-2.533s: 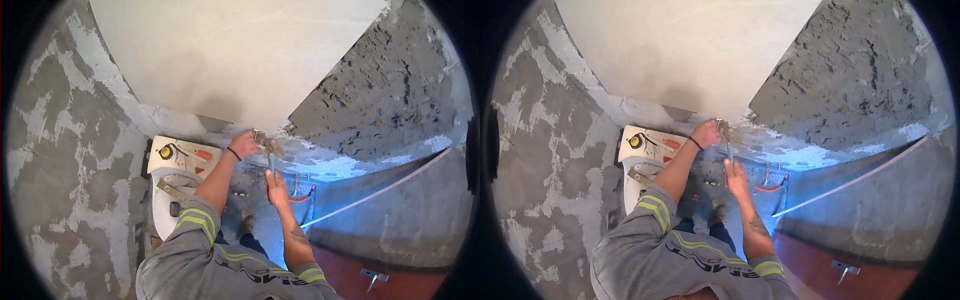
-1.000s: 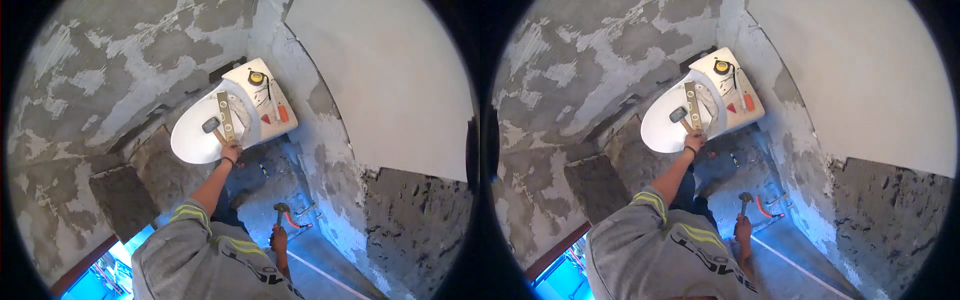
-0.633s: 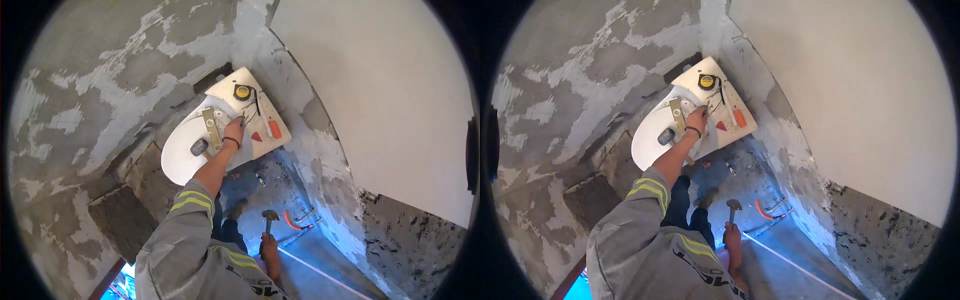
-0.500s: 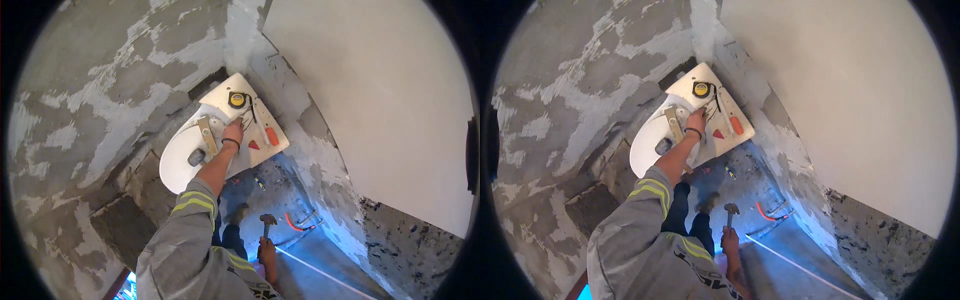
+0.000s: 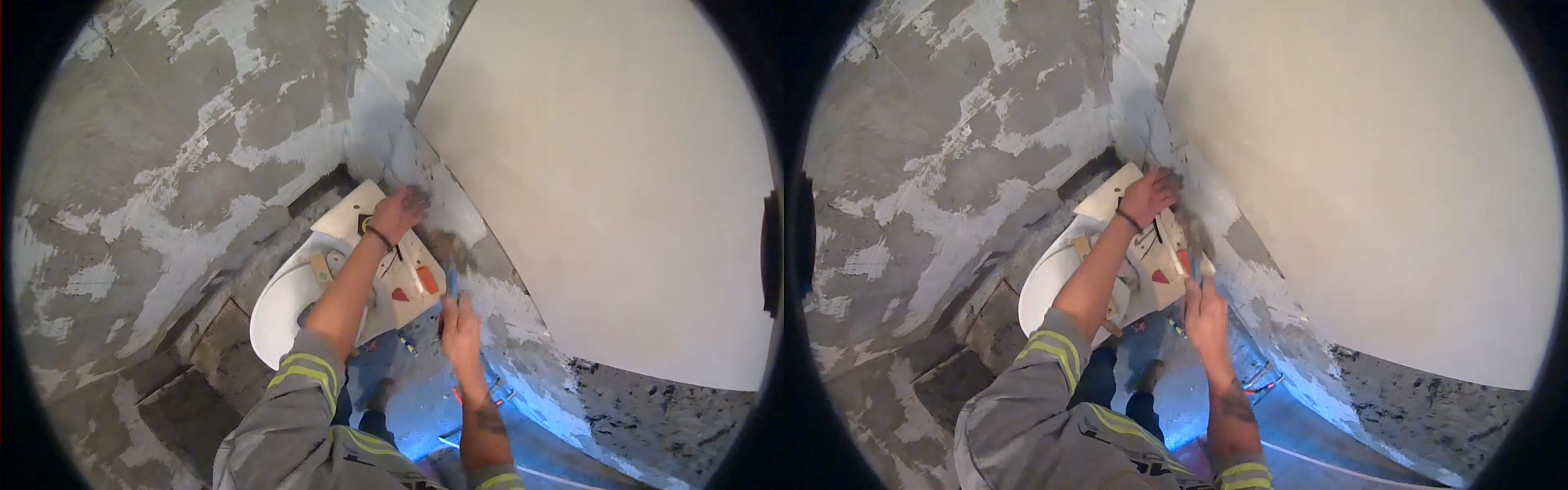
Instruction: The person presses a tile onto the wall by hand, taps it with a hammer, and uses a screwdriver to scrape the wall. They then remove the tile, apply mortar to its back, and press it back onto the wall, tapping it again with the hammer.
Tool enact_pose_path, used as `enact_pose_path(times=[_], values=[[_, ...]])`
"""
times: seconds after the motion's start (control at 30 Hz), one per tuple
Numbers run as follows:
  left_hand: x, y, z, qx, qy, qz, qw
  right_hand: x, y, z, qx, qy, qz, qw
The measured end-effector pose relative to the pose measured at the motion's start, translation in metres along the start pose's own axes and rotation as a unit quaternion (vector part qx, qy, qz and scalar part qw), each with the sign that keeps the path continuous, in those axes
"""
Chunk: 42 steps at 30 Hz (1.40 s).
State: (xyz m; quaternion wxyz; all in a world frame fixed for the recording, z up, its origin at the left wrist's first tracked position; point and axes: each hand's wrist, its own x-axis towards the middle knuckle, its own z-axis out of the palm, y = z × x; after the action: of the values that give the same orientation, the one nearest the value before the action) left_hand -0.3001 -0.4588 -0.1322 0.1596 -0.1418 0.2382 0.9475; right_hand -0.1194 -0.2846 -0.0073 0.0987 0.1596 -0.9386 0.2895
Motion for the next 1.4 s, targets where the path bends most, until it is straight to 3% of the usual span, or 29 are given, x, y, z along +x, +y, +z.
enact_pose_path(times=[0.07,0.1,0.17,0.23,0.33,0.47,0.5,0.57,0.67,0.87,0.97,1.0,1.03,1.07,1.1,1.13,1.17,1.2,1.27,1.33,1.4], values=[[0.019,0.031,0.025,-0.055,-0.051,-0.034,0.997,0.063,-0.027,-0.014,0.143,-0.049,0.212,0.965],[0.027,0.043,0.035,-0.107,-0.096,-0.072,0.987,0.084,-0.033,-0.016,0.141,-0.044,0.207,0.967],[0.037,0.055,0.041,-0.093,-0.070,-0.075,0.990,0.116,-0.041,-0.018,0.107,-0.026,0.175,0.978],[0.048,0.056,0.029,-0.117,-0.134,-0.122,0.976,0.134,-0.030,-0.007,0.071,-0.044,0.178,0.981],[0.033,0.064,0.048,-0.067,-0.062,-0.098,0.991,0.139,-0.017,-0.004,0.045,-0.050,0.191,0.979],[0.039,0.068,0.044,-0.067,-0.113,-0.112,0.985,0.141,-0.041,-0.014,0.140,-0.029,0.213,0.966],[0.036,0.071,0.048,-0.067,-0.121,-0.112,0.984,0.139,-0.033,-0.009,0.139,-0.029,0.216,0.966],[0.030,0.076,0.056,-0.061,-0.131,-0.112,0.983,0.144,-0.020,0.004,0.011,-0.087,0.189,0.978],[0.030,0.080,0.051,-0.064,-0.124,-0.122,0.983,0.136,-0.028,-0.001,0.080,-0.084,0.223,0.968],[0.032,0.072,0.052,-0.007,-0.117,-0.084,0.990,0.122,-0.015,0.006,0.029,-0.101,0.197,0.975],[0.037,0.067,0.041,0.099,-0.142,-0.037,0.984,0.075,-0.017,0.001,0.112,-0.061,0.202,0.971],[0.054,0.066,0.023,0.265,-0.159,0.045,0.950,0.053,-0.016,0.000,0.113,-0.068,0.213,0.968],[0.057,0.057,0.005,0.422,-0.171,0.119,0.882,0.026,-0.012,0.000,0.102,-0.092,0.236,0.962],[0.027,0.070,0.031,0.309,-0.088,-0.009,0.947,0.000,-0.013,-0.002,0.092,-0.115,0.258,0.955],[0.018,0.065,0.019,0.309,-0.083,-0.018,0.947,-0.021,-0.015,-0.006,0.106,-0.152,0.303,0.935],[0.008,0.062,0.001,0.583,-0.043,0.059,0.809,-0.045,-0.019,-0.011,0.120,-0.187,0.345,0.912],[-0.001,0.058,-0.016,0.797,-0.003,0.133,0.589,-0.084,-0.009,-0.004,0.084,-0.175,0.280,0.940],[-0.014,0.038,-0.047,0.785,0.030,0.142,0.602,-0.122,0.000,0.005,0.048,-0.160,0.212,0.963],[-0.047,-0.016,-0.104,0.768,0.106,0.118,0.620,-0.161,-0.011,0.007,0.118,-0.180,0.389,0.896],[-0.064,-0.037,-0.118,0.763,0.144,0.084,0.624,-0.239,0.014,0.027,-0.007,-0.210,0.239,0.948],[-0.073,-0.054,-0.120,0.777,0.147,0.048,0.610,-0.250,0.001,0.022,0.005,-0.226,0.262,0.938]])
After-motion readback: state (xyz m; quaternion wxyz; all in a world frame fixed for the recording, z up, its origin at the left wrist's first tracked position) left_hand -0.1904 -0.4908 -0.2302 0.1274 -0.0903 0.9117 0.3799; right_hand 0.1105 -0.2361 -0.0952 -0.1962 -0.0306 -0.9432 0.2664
